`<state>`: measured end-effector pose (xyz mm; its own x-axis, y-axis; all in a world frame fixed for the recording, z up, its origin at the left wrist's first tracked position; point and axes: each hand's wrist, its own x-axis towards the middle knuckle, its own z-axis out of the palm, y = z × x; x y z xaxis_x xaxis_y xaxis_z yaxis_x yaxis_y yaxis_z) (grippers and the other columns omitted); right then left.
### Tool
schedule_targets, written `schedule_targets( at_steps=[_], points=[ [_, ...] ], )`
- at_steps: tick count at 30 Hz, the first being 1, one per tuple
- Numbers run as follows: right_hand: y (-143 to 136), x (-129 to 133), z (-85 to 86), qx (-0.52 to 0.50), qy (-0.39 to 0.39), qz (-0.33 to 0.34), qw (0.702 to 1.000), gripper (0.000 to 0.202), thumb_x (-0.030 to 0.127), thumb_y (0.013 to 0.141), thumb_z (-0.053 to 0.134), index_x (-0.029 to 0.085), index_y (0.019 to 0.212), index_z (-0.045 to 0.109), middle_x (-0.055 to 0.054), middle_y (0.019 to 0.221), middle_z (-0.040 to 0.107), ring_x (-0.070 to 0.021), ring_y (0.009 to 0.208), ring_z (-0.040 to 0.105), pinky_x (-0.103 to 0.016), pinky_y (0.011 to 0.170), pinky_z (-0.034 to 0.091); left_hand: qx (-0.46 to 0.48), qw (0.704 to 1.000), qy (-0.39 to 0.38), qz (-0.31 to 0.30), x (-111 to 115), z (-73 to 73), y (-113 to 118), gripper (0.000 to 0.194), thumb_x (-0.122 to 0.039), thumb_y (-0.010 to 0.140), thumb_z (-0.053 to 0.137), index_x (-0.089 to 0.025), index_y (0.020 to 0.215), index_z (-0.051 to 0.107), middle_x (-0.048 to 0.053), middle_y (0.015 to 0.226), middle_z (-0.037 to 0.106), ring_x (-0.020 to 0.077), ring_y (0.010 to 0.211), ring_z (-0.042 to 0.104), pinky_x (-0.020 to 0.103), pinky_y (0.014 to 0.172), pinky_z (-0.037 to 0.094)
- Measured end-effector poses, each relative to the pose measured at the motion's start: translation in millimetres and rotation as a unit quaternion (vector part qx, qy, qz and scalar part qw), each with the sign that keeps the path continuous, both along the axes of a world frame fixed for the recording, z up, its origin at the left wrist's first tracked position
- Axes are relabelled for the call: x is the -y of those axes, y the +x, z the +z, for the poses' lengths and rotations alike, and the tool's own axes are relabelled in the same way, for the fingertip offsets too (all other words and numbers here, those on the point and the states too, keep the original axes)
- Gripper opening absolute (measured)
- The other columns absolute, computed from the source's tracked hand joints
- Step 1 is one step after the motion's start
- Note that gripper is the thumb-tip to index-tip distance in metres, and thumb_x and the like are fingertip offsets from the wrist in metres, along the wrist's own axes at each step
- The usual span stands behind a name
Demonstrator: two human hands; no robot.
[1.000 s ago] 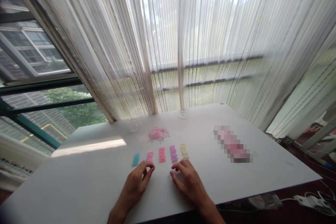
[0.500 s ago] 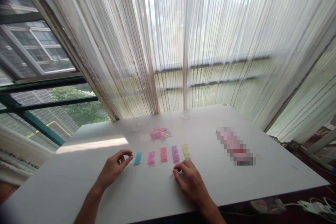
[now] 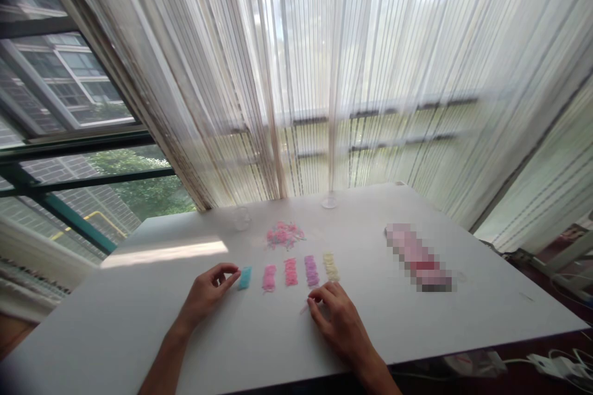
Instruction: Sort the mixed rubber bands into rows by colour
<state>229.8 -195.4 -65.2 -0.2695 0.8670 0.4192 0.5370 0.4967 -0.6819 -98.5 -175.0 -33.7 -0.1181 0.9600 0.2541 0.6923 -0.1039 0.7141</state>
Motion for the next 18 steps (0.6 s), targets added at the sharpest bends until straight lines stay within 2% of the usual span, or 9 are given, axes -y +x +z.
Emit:
schedule_targets(
  at_steps=[7, 18],
  points=[
    [-1.5, 1.8, 5.9, 0.002, -0.008, 0.001, 1.000, 0.016, 0.027, 0.097, 0.054, 0.023, 0.089, 0.068, -0.005, 0.087, 0.066, -0.0220, 0.085, 0.064, -0.036, 0.080, 0.054, 0.005, 1.000, 0.009, 0.022, 2.5, 1.0, 1.0, 0.039, -0.059, 0.080, 0.064, -0.023, 0.087, 0.076, 0.001, 0.074, 0.072, 0.0153, 0.060, 0.058, 0.026, 0.062, 0.050],
    [-1.6, 2.0, 6.2, -0.005, -0.005, 0.003, 1.000, 0.017, 0.028, 0.097, 0.054, 0.024, 0.088, 0.068, -0.004, 0.086, 0.066, -0.0221, 0.083, 0.064, -0.035, 0.079, 0.055, -0.020, 1.000, 0.004, 0.007, 4.2, -0.9, 3.6, 0.033, -0.054, 0.081, 0.064, -0.025, 0.087, 0.077, -0.001, 0.070, 0.070, 0.0155, 0.059, 0.057, 0.025, 0.062, 0.049]
  ],
)
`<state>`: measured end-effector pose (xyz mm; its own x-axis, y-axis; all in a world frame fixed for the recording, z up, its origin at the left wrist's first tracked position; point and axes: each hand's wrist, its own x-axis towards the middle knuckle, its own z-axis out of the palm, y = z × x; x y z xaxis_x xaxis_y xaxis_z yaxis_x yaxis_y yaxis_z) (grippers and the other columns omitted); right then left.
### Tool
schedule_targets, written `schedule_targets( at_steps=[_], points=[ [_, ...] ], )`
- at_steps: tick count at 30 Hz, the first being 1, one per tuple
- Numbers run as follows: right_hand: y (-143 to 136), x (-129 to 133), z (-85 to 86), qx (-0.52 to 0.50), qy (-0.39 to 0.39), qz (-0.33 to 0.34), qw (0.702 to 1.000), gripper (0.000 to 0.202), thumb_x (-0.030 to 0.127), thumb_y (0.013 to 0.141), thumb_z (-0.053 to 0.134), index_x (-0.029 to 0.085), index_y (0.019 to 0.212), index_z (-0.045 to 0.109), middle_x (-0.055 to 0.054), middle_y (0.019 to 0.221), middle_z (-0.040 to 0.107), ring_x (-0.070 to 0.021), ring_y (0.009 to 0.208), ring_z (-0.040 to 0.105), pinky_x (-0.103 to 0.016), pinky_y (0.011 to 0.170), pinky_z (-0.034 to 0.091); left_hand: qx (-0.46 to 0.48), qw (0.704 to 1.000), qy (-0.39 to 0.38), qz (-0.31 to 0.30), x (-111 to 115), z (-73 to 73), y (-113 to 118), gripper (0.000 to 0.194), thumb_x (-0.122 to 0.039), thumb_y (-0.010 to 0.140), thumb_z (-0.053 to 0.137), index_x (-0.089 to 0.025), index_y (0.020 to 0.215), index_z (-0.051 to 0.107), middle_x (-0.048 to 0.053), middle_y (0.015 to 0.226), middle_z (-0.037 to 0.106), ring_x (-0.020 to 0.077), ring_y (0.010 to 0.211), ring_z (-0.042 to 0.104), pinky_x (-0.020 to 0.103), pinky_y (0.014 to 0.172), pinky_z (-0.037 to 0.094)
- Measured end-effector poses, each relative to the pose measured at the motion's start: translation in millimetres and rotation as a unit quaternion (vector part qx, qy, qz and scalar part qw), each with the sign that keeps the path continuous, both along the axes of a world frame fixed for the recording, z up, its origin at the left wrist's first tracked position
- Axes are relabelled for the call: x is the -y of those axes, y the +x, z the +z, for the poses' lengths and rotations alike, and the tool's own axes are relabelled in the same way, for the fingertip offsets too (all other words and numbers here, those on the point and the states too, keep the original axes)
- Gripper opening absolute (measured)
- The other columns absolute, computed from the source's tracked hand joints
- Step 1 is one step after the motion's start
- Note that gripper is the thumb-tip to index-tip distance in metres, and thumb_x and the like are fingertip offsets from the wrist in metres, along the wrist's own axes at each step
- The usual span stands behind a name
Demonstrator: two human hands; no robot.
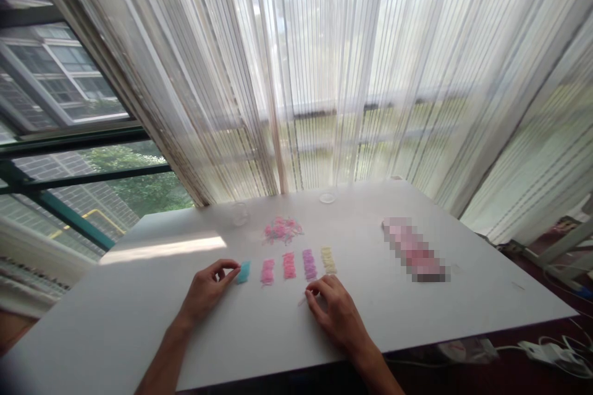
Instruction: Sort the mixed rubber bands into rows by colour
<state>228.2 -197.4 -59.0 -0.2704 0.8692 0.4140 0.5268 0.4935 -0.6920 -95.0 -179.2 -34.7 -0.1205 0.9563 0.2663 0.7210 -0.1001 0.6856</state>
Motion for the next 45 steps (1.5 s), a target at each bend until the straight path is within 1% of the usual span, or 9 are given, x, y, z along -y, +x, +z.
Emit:
schedule_targets(
  at_steps=[7, 15, 21, 24, 31, 36, 40, 45],
  points=[
    [0, -1, -1.2, 0.001, 0.001, 0.003, 1.000, 0.015, 0.025, 0.097, 0.055, 0.024, 0.089, 0.068, -0.003, 0.085, 0.066, -0.0215, 0.082, 0.065, -0.034, 0.077, 0.054, 0.002, 1.000, 0.004, -0.007, 0, -1.2, -1, 0.032, -0.053, 0.082, 0.064, -0.025, 0.087, 0.077, -0.001, 0.073, 0.072, 0.0152, 0.060, 0.057, 0.025, 0.064, 0.050],
    [0, 0, 1.4, 0.006, -0.008, 0.005, 1.000, 0.017, 0.026, 0.098, 0.053, 0.023, 0.090, 0.068, -0.004, 0.085, 0.066, -0.0219, 0.082, 0.065, -0.035, 0.077, 0.054, -0.011, 1.000, 0.003, -0.006, 1, -3.7, -4, 0.029, -0.051, 0.083, 0.065, -0.025, 0.088, 0.077, -0.002, 0.074, 0.072, 0.0145, 0.059, 0.057, 0.025, 0.065, 0.050],
    [0, 0, -1.3, 0.009, -0.015, 0.008, 1.000, 0.016, 0.026, 0.098, 0.054, 0.023, 0.091, 0.067, -0.004, 0.086, 0.066, -0.0219, 0.083, 0.064, -0.035, 0.078, 0.054, -0.010, 1.000, -0.004, -0.016, 0, -6.3, -6, 0.030, -0.051, 0.083, 0.065, -0.025, 0.090, 0.077, -0.001, 0.078, 0.074, 0.0145, 0.061, 0.057, 0.025, 0.066, 0.049],
    [0, -1, -2.0, 0.009, -0.012, 0.007, 1.000, 0.015, 0.026, 0.097, 0.054, 0.023, 0.091, 0.067, -0.005, 0.087, 0.066, -0.0220, 0.083, 0.064, -0.035, 0.078, 0.053, -0.006, 1.000, 0.000, -0.015, 0, -7.7, -7, 0.030, -0.051, 0.082, 0.066, -0.025, 0.088, 0.078, -0.002, 0.074, 0.072, 0.0140, 0.060, 0.057, 0.024, 0.065, 0.048],
    [0, 0, -1.8, 0.004, -0.004, 0.007, 1.000, 0.014, 0.025, 0.097, 0.054, 0.023, 0.090, 0.067, -0.004, 0.087, 0.066, -0.0219, 0.083, 0.064, -0.035, 0.078, 0.053, 0.032, 0.999, 0.000, -0.015, 4, -0.9, -3, 0.033, -0.054, 0.079, 0.068, -0.023, 0.084, 0.078, 0.000, 0.072, 0.070, 0.0140, 0.058, 0.053, 0.024, 0.059, 0.046],
    [0, -1, -3.6, 0.004, -0.008, 0.008, 1.000, 0.014, 0.024, 0.097, 0.054, 0.023, 0.091, 0.067, -0.004, 0.087, 0.066, -0.0216, 0.083, 0.064, -0.034, 0.077, 0.053, 0.024, 0.999, -0.026, -0.036, 12, 2.8, -2, 0.030, -0.051, 0.080, 0.067, -0.024, 0.083, 0.079, 0.000, 0.068, 0.067, 0.0141, 0.059, 0.050, 0.024, 0.060, 0.045],
    [-1, -2, -4.6, 0.005, -0.003, 0.003, 1.000, 0.013, 0.023, 0.096, 0.055, 0.023, 0.090, 0.067, -0.004, 0.087, 0.066, -0.0216, 0.083, 0.065, -0.034, 0.077, 0.053, 0.019, 0.998, -0.048, -0.040, 16, 5.2, -3, 0.027, -0.048, 0.079, 0.068, -0.024, 0.082, 0.079, -0.002, 0.065, 0.064, 0.0136, 0.057, 0.048, 0.024, 0.060, 0.043],
    [0, -1, -3.7, 0.007, -0.007, 0.007, 1.000, 0.015, 0.024, 0.097, 0.054, 0.023, 0.091, 0.067, -0.004, 0.087, 0.066, -0.0217, 0.082, 0.065, -0.035, 0.077, 0.053, 0.022, 0.997, -0.065, -0.041, 18, 4.1, -5, 0.024, -0.045, 0.077, 0.069, -0.024, 0.084, 0.079, -0.003, 0.063, 0.059, 0.0133, 0.057, 0.046, 0.024, 0.060, 0.042]
  ],
)
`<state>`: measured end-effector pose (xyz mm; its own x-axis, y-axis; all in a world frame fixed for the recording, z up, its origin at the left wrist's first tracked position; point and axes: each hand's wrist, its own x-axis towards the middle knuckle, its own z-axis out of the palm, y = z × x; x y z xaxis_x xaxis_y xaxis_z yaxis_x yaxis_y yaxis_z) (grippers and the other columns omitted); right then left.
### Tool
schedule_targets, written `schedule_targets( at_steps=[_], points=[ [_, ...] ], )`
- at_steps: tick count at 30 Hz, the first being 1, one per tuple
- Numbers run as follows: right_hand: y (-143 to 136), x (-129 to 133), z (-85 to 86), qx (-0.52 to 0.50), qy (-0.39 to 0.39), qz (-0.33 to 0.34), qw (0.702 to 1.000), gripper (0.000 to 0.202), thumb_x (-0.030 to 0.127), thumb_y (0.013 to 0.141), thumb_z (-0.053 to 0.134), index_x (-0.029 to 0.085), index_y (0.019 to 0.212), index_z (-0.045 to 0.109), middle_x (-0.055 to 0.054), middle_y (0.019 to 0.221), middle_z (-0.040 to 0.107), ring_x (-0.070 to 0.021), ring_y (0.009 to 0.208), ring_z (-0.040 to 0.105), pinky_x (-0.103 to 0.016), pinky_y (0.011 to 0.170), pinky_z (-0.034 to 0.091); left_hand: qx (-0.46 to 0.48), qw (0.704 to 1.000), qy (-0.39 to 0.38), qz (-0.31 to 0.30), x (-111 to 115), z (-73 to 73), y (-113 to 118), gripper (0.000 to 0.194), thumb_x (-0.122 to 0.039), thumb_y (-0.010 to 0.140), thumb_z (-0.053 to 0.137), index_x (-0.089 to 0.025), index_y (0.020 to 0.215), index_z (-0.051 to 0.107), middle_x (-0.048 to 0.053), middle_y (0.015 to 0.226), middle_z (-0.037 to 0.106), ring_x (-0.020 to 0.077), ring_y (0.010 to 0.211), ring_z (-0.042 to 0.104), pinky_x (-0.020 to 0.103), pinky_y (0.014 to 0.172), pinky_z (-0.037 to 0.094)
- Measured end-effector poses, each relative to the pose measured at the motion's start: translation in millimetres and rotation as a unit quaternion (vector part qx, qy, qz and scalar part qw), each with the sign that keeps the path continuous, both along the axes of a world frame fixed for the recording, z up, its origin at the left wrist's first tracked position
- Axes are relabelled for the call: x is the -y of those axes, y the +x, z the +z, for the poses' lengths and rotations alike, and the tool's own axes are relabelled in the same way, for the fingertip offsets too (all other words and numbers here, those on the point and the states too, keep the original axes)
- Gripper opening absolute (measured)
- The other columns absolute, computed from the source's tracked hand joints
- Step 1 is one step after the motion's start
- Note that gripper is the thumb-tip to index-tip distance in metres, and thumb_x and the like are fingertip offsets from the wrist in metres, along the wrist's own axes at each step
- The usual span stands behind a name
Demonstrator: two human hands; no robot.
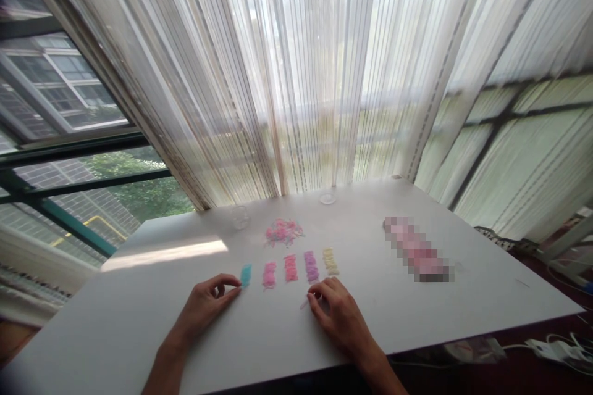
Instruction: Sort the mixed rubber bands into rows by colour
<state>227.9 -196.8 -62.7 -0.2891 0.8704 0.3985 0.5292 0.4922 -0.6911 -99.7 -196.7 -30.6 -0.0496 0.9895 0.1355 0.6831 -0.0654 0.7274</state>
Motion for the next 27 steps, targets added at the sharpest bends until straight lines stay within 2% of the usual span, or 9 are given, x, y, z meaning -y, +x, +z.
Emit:
schedule_targets(
  at_steps=[9, 16, 21, 27],
  points=[
    [-0.2, 0.2, 1.2, -0.001, -0.013, 0.001, 1.000, 0.016, 0.025, 0.098, 0.053, 0.022, 0.091, 0.067, -0.005, 0.087, 0.065, -0.0221, 0.084, 0.064, -0.036, 0.079, 0.053, 0.002, 1.000, 0.013, -0.003, 0.4, -3.3, 0.0, 0.024, -0.043, 0.077, 0.072, -0.023, 0.088, 0.076, -0.003, 0.067, 0.061, 0.0130, 0.058, 0.049, 0.022, 0.059, 0.043],
    [0.1, 0.8, 2.0, -0.001, -0.009, -0.002, 1.000, 0.015, 0.025, 0.097, 0.054, 0.023, 0.091, 0.067, -0.005, 0.087, 0.066, -0.0219, 0.084, 0.064, -0.035, 0.078, 0.053, -0.024, 0.999, 0.025, -0.013, -1.8, -6.9, 2.5, 0.026, -0.045, 0.079, 0.069, -0.023, 0.092, 0.074, -0.001, 0.080, 0.069, 0.0142, 0.061, 0.053, 0.024, 0.063, 0.045],
    [-0.2, 0.7, 2.3, -0.002, -0.006, -0.003, 1.000, 0.015, 0.025, 0.097, 0.054, 0.023, 0.090, 0.068, -0.005, 0.086, 0.066, -0.0214, 0.083, 0.064, -0.035, 0.078, 0.053, -0.043, 0.999, 0.029, -0.006, -2.2, -6.0, 5.4, 0.028, -0.048, 0.081, 0.065, -0.024, 0.090, 0.076, -0.003, 0.068, 0.064, 0.0149, 0.059, 0.053, 0.025, 0.064, 0.046],
    [-0.7, 1.0, 2.6, -0.003, -0.012, -0.003, 1.000, 0.016, 0.025, 0.097, 0.053, 0.022, 0.091, 0.068, -0.005, 0.087, 0.066, -0.0220, 0.083, 0.064, -0.036, 0.078, 0.054, -0.049, 0.998, 0.031, -0.005, -2.6, -6.8, 5.8, 0.031, -0.049, 0.083, 0.063, -0.023, 0.090, 0.077, -0.001, 0.069, 0.067, 0.0149, 0.060, 0.054, 0.025, 0.063, 0.046]
  ],
)
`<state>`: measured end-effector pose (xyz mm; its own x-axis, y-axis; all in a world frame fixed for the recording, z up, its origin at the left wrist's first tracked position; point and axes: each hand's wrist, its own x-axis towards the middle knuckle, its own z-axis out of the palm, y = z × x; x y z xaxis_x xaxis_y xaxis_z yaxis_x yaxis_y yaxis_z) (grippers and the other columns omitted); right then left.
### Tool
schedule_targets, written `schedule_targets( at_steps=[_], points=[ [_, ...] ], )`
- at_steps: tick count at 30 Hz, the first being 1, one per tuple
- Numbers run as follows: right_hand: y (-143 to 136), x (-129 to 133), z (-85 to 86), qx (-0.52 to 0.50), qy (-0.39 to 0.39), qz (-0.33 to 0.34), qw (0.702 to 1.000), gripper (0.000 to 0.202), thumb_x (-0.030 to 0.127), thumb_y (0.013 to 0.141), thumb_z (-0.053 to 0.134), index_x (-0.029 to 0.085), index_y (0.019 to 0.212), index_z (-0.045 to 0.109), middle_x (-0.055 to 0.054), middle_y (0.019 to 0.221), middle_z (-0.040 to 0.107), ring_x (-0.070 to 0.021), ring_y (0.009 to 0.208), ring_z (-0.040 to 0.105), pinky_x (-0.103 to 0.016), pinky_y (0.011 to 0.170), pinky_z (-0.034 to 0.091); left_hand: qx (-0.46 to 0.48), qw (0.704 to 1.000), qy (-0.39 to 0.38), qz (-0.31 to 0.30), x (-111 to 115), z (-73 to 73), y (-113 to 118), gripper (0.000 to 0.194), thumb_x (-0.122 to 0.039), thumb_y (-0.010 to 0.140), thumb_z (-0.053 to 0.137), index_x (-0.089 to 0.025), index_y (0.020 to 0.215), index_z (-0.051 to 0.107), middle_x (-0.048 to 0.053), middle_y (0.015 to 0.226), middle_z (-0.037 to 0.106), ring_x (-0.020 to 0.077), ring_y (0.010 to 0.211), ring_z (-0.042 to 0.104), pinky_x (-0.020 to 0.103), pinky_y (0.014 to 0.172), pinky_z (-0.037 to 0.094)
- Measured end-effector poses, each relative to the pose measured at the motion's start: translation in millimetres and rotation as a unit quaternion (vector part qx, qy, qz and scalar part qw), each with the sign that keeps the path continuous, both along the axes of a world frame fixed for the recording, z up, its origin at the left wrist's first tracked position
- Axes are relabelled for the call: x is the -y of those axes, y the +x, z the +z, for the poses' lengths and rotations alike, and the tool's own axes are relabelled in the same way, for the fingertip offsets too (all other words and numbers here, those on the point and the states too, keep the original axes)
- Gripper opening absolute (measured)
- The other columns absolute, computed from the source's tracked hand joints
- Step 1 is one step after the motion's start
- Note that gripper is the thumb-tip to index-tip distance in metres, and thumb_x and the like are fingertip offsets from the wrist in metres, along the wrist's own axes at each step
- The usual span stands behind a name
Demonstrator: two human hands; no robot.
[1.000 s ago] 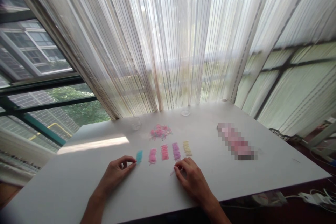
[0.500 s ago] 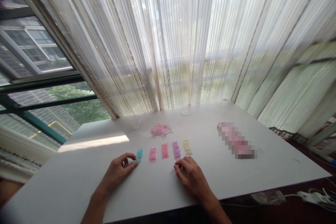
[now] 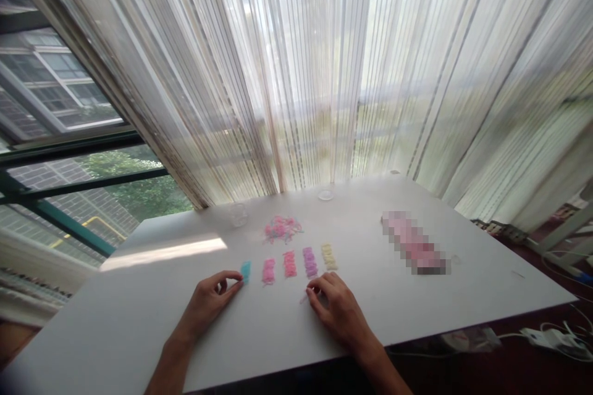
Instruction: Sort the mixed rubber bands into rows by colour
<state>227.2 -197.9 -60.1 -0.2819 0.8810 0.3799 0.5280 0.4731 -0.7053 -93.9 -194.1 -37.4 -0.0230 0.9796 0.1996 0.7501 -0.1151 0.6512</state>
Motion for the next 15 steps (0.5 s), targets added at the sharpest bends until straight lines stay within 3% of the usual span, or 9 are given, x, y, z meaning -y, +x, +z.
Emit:
schedule_targets(
  at_steps=[7, 10, 15],
  points=[
    [1, -2, -4.7, -0.039, 0.014, -0.050, 0.998, 0.018, 0.019, 0.094, 0.051, 0.022, 0.097, 0.068, -0.007, 0.093, 0.068, -0.0232, 0.087, 0.064, -0.037, 0.081, 0.055, 0.004, 0.998, 0.064, -0.018, 6, 6.7, 9, 0.026, -0.045, 0.084, 0.064, -0.024, 0.095, 0.076, 0.001, 0.090, 0.076, 0.0128, 0.058, 0.056, 0.025, 0.063, 0.049],
    [0, -4, -8.6, -0.041, 0.013, -0.068, 0.997, 0.019, 0.015, 0.091, 0.051, 0.022, 0.096, 0.068, -0.007, 0.093, 0.067, -0.0237, 0.088, 0.064, -0.038, 0.081, 0.054, -0.006, 0.995, 0.100, -0.031, 15, 6.3, 39, 0.024, -0.043, 0.090, 0.060, -0.024, 0.094, 0.075, 0.001, 0.084, 0.076, 0.0132, 0.057, 0.057, 0.024, 0.063, 0.051],
    [-3, -3, -11.8, -0.010, 0.042, -0.083, 0.996, 0.021, 0.007, 0.086, 0.052, 0.021, 0.093, 0.066, -0.006, 0.092, 0.065, -0.0242, 0.090, 0.062, -0.039, 0.082, 0.053, -0.062, 0.988, 0.061, -0.129, 22, -4.5, 106, 0.017, -0.033, 0.092, 0.063, -0.026, 0.104, 0.072, 0.001, 0.089, 0.075, 0.0143, 0.064, 0.065, 0.024, 0.065, 0.052]
  ],
)
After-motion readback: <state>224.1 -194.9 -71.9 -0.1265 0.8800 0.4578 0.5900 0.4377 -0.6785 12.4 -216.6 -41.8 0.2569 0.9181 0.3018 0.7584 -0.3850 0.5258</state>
